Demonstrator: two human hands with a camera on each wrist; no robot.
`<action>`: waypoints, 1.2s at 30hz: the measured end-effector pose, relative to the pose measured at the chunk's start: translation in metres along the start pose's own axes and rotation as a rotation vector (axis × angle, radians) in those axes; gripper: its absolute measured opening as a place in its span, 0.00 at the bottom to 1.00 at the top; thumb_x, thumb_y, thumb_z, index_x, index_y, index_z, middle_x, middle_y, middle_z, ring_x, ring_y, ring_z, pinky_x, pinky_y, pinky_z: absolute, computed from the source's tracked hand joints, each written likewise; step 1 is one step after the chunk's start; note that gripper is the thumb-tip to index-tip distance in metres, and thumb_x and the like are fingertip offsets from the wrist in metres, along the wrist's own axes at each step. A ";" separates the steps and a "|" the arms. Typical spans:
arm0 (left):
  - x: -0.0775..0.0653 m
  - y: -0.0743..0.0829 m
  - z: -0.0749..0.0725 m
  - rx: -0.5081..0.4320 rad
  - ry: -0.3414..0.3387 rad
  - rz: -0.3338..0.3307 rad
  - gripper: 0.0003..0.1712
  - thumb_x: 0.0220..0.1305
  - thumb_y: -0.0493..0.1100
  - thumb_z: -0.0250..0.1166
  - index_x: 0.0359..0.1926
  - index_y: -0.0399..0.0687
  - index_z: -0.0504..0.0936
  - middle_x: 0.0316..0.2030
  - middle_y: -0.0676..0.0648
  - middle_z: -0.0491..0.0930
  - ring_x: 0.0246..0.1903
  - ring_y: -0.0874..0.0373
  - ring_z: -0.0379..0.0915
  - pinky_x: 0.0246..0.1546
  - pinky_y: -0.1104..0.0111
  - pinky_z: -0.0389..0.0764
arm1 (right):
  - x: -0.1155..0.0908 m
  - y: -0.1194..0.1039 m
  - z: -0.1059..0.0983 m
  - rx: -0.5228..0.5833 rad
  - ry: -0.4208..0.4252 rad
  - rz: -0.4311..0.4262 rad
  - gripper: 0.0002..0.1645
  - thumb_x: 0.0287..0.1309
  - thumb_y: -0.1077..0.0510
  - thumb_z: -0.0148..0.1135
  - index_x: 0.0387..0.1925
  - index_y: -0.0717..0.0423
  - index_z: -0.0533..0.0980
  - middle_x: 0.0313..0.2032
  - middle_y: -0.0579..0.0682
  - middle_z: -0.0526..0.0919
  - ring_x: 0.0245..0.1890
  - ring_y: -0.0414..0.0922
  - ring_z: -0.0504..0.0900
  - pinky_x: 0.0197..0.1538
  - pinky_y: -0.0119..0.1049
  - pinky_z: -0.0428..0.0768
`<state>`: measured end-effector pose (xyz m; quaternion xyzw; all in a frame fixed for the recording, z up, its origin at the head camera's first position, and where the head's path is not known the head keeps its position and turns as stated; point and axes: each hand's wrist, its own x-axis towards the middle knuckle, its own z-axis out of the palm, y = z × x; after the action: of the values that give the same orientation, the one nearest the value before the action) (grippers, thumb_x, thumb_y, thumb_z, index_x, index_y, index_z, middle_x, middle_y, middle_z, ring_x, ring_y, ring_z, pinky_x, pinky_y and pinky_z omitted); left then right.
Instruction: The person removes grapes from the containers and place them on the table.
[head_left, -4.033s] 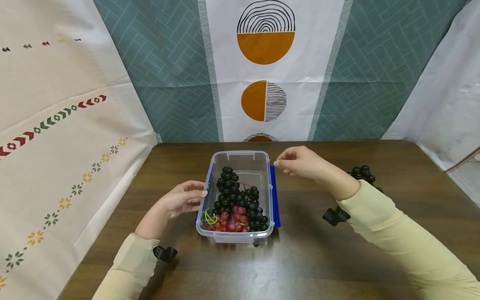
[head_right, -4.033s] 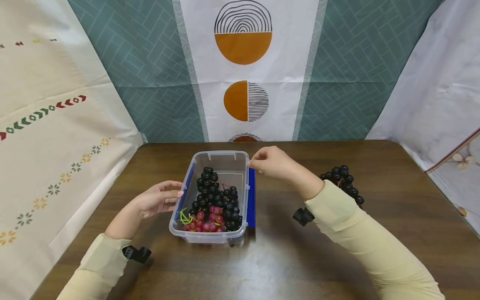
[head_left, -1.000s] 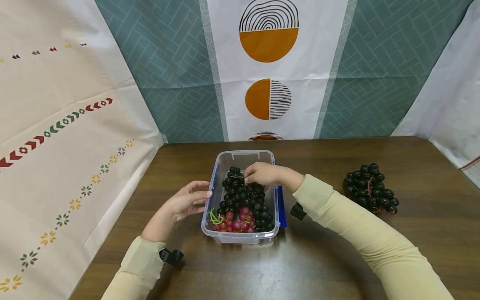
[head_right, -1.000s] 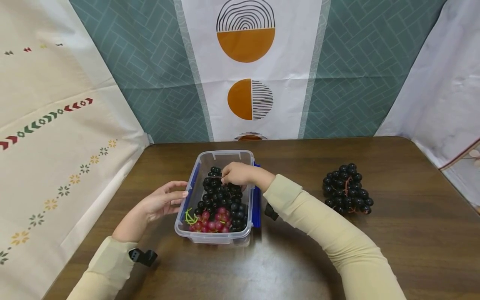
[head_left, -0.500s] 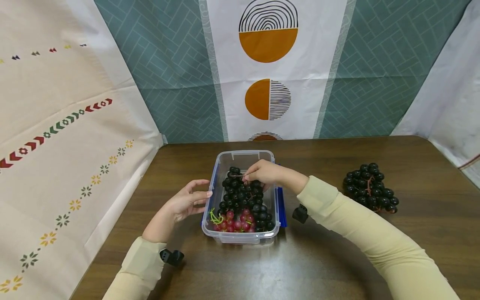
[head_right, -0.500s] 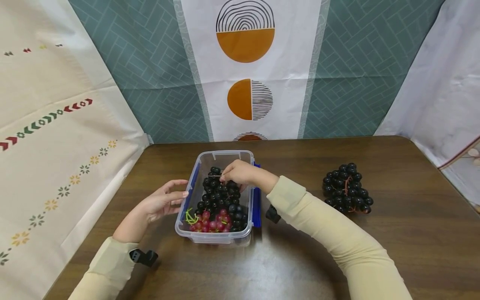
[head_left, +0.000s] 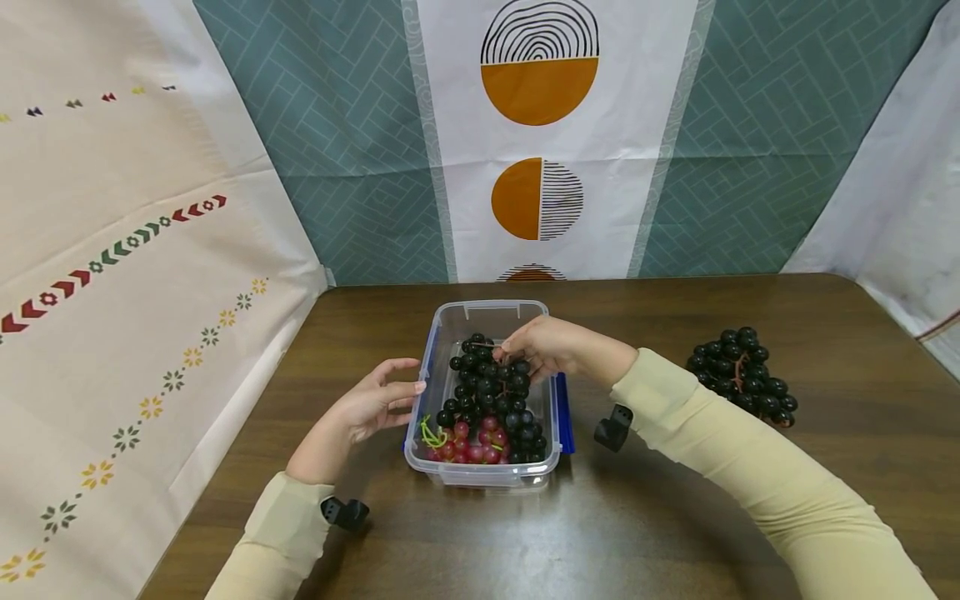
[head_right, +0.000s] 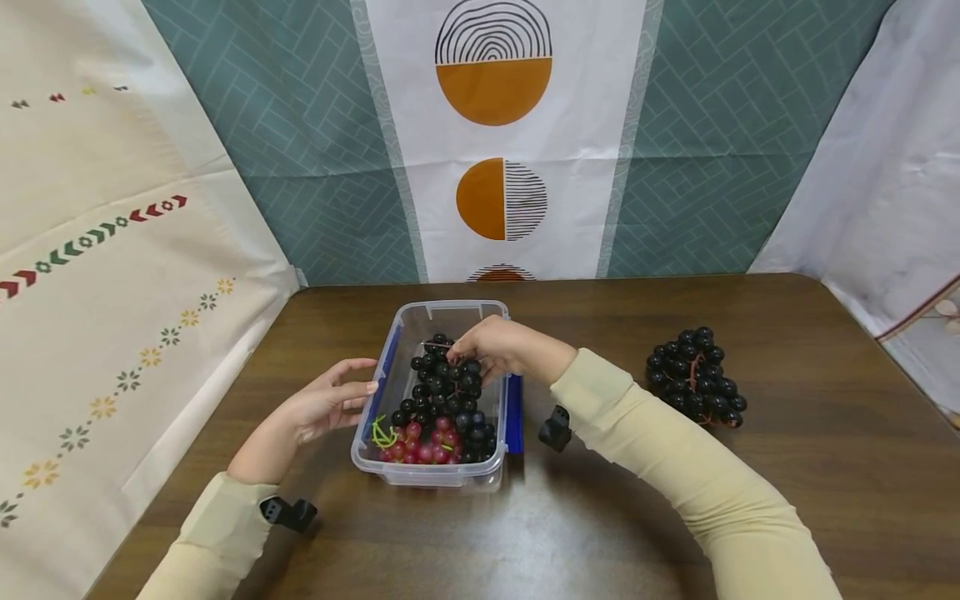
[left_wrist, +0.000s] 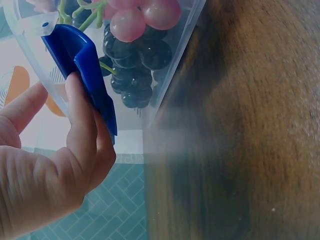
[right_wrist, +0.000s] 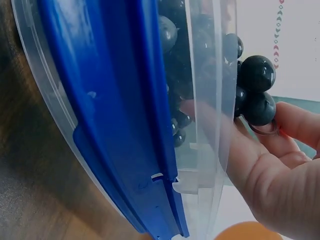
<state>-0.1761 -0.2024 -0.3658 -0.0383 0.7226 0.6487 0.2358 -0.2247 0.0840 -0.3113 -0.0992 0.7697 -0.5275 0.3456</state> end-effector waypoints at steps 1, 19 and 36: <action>0.000 0.000 0.000 -0.002 -0.002 0.001 0.36 0.66 0.41 0.59 0.69 0.46 0.52 0.42 0.49 0.74 0.45 0.56 0.74 0.46 0.63 0.77 | -0.001 0.000 -0.001 0.007 0.000 0.003 0.20 0.69 0.58 0.46 0.53 0.65 0.76 0.50 0.56 0.79 0.47 0.48 0.79 0.47 0.46 0.80; 0.001 0.002 0.001 -0.030 -0.037 0.009 0.33 0.66 0.40 0.58 0.68 0.43 0.55 0.42 0.50 0.74 0.46 0.55 0.75 0.43 0.65 0.79 | -0.009 0.010 -0.009 0.244 -0.041 -0.005 0.23 0.72 0.55 0.41 0.59 0.65 0.70 0.36 0.49 0.76 0.25 0.42 0.78 0.35 0.38 0.83; -0.001 0.001 0.000 -0.021 -0.042 0.012 0.34 0.67 0.41 0.59 0.68 0.42 0.54 0.43 0.49 0.75 0.43 0.60 0.76 0.43 0.66 0.79 | -0.014 0.011 -0.012 0.402 -0.084 -0.078 0.20 0.73 0.55 0.39 0.48 0.58 0.76 0.37 0.46 0.79 0.33 0.46 0.83 0.40 0.43 0.83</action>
<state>-0.1757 -0.2026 -0.3650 -0.0229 0.7107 0.6584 0.2468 -0.2192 0.1050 -0.3128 -0.0798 0.6294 -0.6789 0.3696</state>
